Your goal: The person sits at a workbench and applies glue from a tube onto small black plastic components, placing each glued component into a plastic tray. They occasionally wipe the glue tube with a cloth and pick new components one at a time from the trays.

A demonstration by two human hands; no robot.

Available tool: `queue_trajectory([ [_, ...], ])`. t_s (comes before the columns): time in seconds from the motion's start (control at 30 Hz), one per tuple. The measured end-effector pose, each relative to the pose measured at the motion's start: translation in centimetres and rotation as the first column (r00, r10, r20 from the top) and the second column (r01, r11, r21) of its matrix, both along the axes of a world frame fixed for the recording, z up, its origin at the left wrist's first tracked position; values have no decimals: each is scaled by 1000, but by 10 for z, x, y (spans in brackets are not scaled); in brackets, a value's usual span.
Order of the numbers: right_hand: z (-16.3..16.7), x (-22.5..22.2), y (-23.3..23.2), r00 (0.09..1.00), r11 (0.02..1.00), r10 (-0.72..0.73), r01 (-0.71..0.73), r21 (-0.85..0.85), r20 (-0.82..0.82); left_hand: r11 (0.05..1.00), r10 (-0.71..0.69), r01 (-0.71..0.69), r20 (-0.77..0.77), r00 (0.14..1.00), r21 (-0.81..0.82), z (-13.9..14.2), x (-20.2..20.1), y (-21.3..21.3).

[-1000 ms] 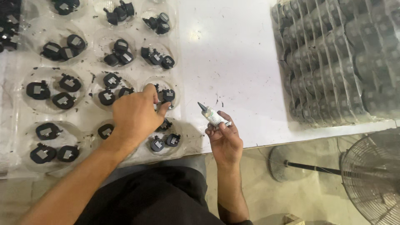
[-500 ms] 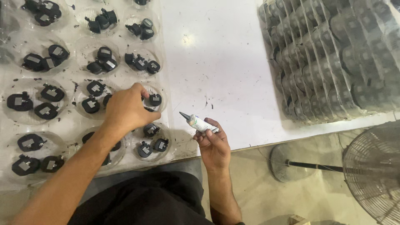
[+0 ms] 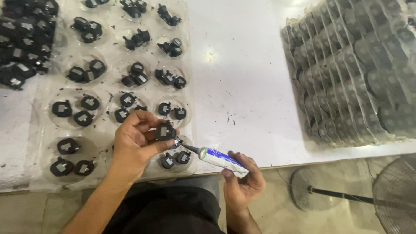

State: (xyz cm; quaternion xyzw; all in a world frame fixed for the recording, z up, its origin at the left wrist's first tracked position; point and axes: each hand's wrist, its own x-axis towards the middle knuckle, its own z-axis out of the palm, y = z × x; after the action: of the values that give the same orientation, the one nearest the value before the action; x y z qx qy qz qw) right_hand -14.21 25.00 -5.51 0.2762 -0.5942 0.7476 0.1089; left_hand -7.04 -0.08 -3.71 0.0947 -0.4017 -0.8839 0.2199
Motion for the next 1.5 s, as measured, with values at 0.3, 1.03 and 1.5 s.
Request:
queue_trajectory([
  [0.3,13,1,-12,965,997,-47,62,54,-257,871,215,-201,-20,976,-449,38,24,15],
  [1.03,19,-7,-37,948,979,-38,98,176,-315,869,265,-243,-11,964,-432,34,21,14],
  [1.5,28,-9,-40,894,971,-20,124,205,-448,892,244,-202,52,969,-405,33,23,14],
])
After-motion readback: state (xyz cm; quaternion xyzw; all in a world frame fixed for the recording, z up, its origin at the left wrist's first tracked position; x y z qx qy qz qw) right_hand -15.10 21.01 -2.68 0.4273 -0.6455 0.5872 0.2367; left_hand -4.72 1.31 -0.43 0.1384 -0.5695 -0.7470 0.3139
